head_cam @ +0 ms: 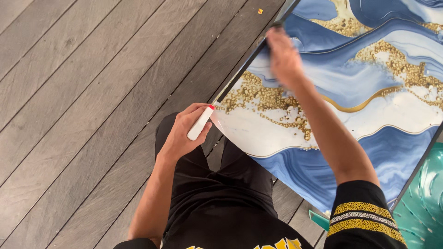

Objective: The person sprays a cleaning solution onto a table with a blue, white, and gold marbled surface and wipes it with a dark cloth. They repeat this process on multiple similar tables arranged on a wooden deck.

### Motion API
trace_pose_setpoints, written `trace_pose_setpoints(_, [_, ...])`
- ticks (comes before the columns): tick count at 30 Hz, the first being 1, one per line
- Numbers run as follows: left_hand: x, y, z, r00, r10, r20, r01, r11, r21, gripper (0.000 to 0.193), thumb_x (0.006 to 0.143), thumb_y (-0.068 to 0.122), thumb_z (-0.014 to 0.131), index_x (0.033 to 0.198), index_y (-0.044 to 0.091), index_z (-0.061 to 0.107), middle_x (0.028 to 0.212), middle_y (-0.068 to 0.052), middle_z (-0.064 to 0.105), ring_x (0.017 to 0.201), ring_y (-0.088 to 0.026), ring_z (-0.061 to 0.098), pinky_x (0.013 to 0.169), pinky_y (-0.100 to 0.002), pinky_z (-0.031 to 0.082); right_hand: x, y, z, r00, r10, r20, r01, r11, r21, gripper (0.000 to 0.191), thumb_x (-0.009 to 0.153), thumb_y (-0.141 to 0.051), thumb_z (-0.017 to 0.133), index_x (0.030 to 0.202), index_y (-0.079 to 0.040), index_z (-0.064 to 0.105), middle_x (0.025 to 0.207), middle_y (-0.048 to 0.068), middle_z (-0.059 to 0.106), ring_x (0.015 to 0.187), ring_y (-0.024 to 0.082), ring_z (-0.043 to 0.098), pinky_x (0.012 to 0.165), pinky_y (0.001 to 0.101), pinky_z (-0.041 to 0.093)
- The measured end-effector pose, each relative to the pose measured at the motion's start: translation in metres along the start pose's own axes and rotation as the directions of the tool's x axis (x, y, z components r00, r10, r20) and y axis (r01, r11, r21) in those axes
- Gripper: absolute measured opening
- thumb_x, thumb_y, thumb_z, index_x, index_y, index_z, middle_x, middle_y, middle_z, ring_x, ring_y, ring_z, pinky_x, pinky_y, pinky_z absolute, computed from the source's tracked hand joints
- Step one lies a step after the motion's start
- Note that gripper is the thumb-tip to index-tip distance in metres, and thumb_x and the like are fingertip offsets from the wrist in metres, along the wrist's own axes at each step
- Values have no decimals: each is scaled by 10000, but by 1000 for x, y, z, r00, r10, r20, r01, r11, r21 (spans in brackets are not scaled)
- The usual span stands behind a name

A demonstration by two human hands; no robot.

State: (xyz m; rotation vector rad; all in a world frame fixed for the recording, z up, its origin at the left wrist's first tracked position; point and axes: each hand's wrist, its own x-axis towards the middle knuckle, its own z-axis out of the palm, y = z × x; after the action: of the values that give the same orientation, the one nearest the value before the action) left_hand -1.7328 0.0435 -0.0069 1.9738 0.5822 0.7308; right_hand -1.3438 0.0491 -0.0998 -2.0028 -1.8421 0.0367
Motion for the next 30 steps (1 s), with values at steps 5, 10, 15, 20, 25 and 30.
trace_pose_setpoints(5, [1,-10,1,998,-44,-41,44,999,-15,346,855,13,703,1195,-35,672,1152,-142,718,916,-288,728,784,-356,561,-69,-105,-12,851,-522,-63,518,813,266,602,968,122,517,1470,-210,506,1592,66,502,1603,266,356,1317,457,307])
trace_pose_setpoints(10, [6,-18,5,996,-71,-58,68,996,-60,286,883,45,706,1160,-22,690,1057,-125,737,809,-237,735,695,-328,559,-79,-109,-48,822,-182,539,-106,882,458,572,998,-79,460,1555,-197,400,1623,61,407,1520,248,350,1272,407,300])
trace_pose_setpoints(15, [5,-17,11,996,-62,-69,64,998,25,237,872,38,732,1099,-24,705,977,-122,731,737,-230,693,640,-335,520,-15,14,-46,974,-149,171,169,979,-112,573,1058,-70,374,1616,16,272,1674,184,281,1539,322,259,1262,457,203])
trace_pose_setpoints(20, [2,-15,11,996,-21,-90,24,999,33,230,865,23,738,1085,-26,693,968,-121,719,731,-227,679,636,-331,514,6,60,-29,989,145,-24,-145,989,-29,571,1050,-124,456,1609,-54,362,1643,154,405,1529,332,360,1307,400,284])
trace_pose_setpoints(25, [4,-16,11,995,-52,-89,55,998,35,219,852,21,748,1058,-28,694,893,-121,694,671,-222,641,600,-335,484,-75,-50,-4,962,-197,187,181,978,99,620,993,-157,385,1606,-86,330,1649,136,353,1525,290,336,1284,434,309])
trace_pose_setpoints(30, [8,-17,13,994,-53,-99,55,998,14,235,852,11,737,1082,-27,702,863,-120,675,646,-218,615,608,-329,487,-152,-98,-7,861,-461,215,381,864,330,477,1047,-148,465,1520,-215,473,1619,27,452,1541,256,397,1291,468,324])
